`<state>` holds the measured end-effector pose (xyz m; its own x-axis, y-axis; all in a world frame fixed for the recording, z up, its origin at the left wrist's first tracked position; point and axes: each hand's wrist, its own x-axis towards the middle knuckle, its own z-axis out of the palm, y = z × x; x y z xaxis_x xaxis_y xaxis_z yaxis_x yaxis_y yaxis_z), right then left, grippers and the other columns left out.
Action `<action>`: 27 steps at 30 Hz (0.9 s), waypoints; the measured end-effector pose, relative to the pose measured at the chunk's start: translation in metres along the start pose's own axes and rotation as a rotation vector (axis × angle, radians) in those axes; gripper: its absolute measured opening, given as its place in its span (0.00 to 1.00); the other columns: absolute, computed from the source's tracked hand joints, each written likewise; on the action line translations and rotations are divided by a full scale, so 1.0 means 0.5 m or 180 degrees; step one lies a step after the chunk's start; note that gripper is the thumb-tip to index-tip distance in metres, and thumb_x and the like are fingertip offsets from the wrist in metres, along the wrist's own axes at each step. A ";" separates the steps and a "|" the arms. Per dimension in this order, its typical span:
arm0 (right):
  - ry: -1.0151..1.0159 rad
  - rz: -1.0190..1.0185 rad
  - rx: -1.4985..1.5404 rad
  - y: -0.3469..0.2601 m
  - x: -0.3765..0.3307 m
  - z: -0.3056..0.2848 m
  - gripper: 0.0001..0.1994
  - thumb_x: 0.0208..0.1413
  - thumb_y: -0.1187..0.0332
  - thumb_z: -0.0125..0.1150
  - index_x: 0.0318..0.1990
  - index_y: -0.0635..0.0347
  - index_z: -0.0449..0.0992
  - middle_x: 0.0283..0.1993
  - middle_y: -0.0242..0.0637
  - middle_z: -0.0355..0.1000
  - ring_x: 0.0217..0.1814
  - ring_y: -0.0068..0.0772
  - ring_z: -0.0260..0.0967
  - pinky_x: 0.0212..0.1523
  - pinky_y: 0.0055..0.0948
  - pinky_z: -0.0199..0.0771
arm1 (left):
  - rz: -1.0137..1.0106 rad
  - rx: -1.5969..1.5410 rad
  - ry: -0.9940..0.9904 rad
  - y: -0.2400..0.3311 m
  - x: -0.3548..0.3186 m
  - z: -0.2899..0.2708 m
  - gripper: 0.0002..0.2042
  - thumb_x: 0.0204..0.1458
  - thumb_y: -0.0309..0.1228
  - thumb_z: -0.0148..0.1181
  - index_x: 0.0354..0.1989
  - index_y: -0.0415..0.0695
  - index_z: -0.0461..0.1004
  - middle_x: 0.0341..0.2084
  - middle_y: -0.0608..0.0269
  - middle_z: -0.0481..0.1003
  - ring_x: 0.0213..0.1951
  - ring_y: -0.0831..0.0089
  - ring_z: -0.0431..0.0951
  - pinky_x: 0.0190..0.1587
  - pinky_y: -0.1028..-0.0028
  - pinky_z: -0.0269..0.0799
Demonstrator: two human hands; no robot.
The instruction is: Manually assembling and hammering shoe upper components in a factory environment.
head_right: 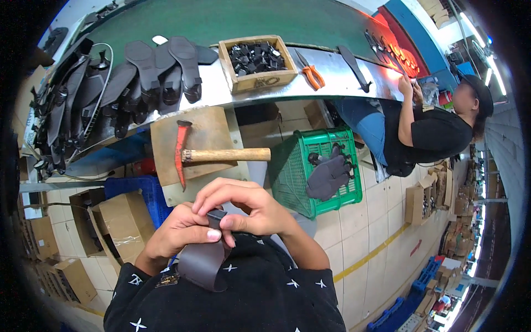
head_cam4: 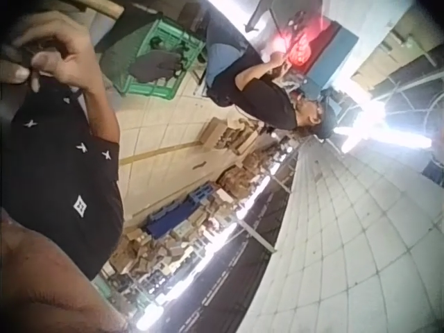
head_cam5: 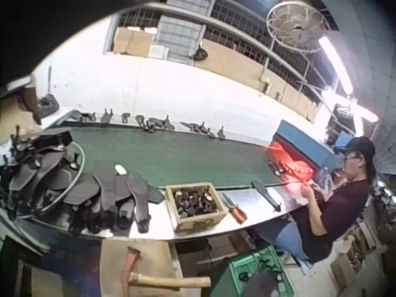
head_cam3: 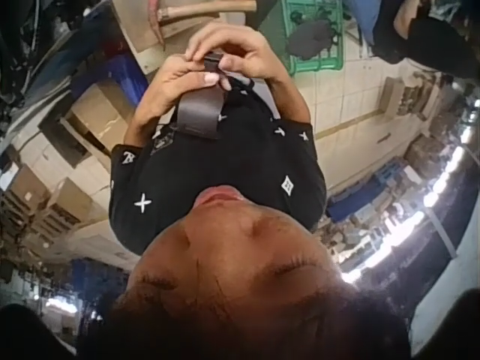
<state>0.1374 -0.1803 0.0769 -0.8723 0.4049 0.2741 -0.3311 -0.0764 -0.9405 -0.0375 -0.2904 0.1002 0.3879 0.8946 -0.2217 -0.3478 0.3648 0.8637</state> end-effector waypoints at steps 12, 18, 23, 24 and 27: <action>0.0675 -0.0150 -0.3183 -0.159 -0.003 -0.110 0.15 0.56 0.66 0.65 0.47 0.65 0.76 0.46 0.44 0.75 0.45 0.40 0.75 0.47 0.32 0.75 | 0.1858 0.1276 0.2043 0.062 0.083 -0.087 0.13 0.61 0.35 0.54 0.44 0.37 0.75 0.47 0.58 0.78 0.44 0.76 0.75 0.47 0.73 0.70; 0.1835 0.0037 -0.2544 -0.095 -0.094 -0.113 0.08 0.63 0.71 0.55 0.38 0.68 0.77 0.35 0.42 0.77 0.34 0.29 0.76 0.38 0.25 0.74 | 0.2954 0.2441 0.5148 0.216 0.118 -0.266 0.17 0.60 0.41 0.60 0.40 0.35 0.74 0.32 0.56 0.74 0.37 0.69 0.72 0.42 0.69 0.68; 0.2374 0.0425 -0.2039 -0.036 -0.160 -0.146 0.09 0.63 0.71 0.55 0.39 0.68 0.78 0.30 0.38 0.77 0.29 0.25 0.76 0.32 0.23 0.74 | 0.1860 0.4014 0.5009 0.174 0.195 -0.357 0.16 0.54 0.37 0.63 0.39 0.33 0.75 0.37 0.46 0.75 0.42 0.48 0.75 0.46 0.57 0.69; 0.2369 0.0477 -0.2125 -0.043 -0.156 -0.156 0.09 0.64 0.70 0.55 0.39 0.68 0.78 0.30 0.37 0.78 0.28 0.24 0.75 0.32 0.22 0.74 | 0.1851 0.4219 0.4538 0.159 0.198 -0.383 0.16 0.53 0.37 0.64 0.39 0.33 0.76 0.38 0.46 0.76 0.43 0.48 0.75 0.47 0.57 0.69; 0.2402 0.0525 -0.2340 -0.046 -0.138 -0.229 0.09 0.65 0.70 0.54 0.40 0.67 0.77 0.30 0.36 0.77 0.28 0.21 0.74 0.31 0.21 0.74 | 0.1801 0.4658 0.3813 0.121 0.205 -0.426 0.17 0.51 0.36 0.65 0.42 0.34 0.76 0.41 0.46 0.76 0.45 0.47 0.75 0.48 0.57 0.69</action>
<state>0.2465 -0.1022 0.0567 -0.3545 0.9187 0.1741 0.2891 0.2848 -0.9140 -0.2007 -0.1215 0.0331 -0.3889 0.7259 0.5673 0.8876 0.1301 0.4420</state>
